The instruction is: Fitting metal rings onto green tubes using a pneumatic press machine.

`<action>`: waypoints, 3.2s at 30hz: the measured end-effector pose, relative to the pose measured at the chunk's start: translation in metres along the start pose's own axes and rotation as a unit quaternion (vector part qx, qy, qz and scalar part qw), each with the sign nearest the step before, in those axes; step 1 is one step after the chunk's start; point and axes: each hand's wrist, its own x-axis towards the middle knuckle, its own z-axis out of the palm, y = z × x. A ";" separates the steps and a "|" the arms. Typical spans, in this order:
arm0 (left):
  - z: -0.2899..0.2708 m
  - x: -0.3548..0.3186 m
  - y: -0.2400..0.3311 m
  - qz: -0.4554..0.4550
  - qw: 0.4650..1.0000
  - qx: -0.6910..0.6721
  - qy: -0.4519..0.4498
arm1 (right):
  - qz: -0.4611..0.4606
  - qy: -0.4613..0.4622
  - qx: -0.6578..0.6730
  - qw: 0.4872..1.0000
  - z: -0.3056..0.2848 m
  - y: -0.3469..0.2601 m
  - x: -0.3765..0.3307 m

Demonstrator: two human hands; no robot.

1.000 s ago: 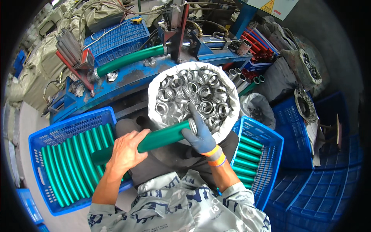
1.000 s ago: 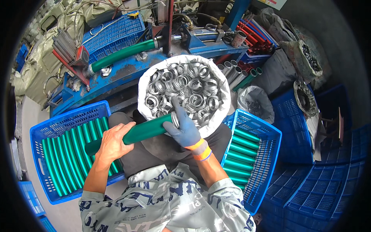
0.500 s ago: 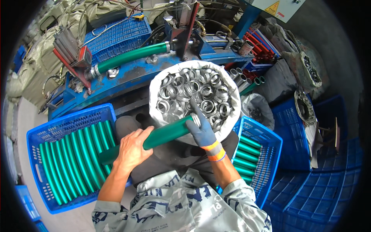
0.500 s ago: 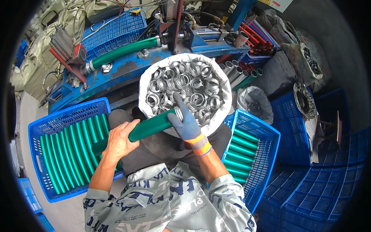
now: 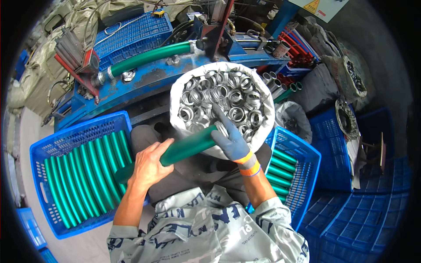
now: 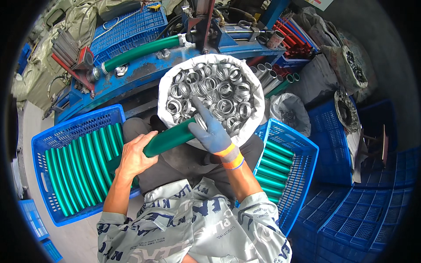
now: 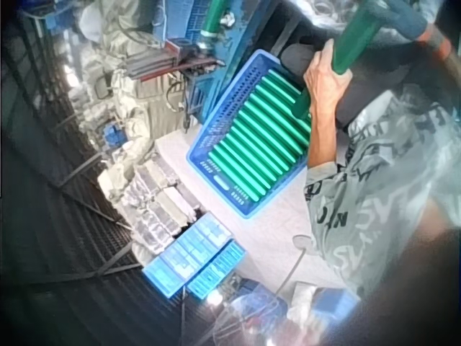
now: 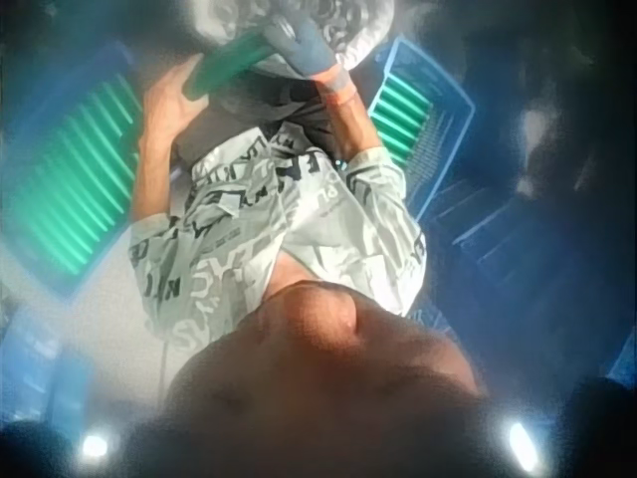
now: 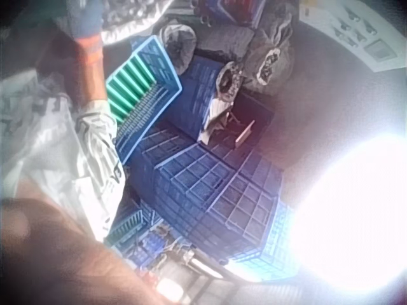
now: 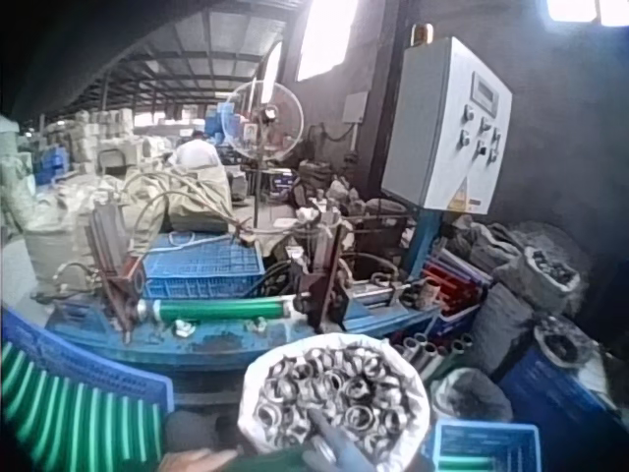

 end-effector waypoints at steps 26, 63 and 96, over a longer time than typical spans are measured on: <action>-0.006 -0.003 -0.011 0.002 0.999 0.008 0.051 | 0.000 0.082 0.086 0.993 -0.050 0.069 0.037; 0.029 0.002 -0.026 -0.148 0.595 -0.740 0.275 | 0.087 0.134 0.375 0.913 -0.063 0.110 -0.001; -0.005 0.022 -0.070 -0.107 0.560 -0.751 0.333 | -0.007 0.069 0.184 0.980 -0.032 0.023 0.177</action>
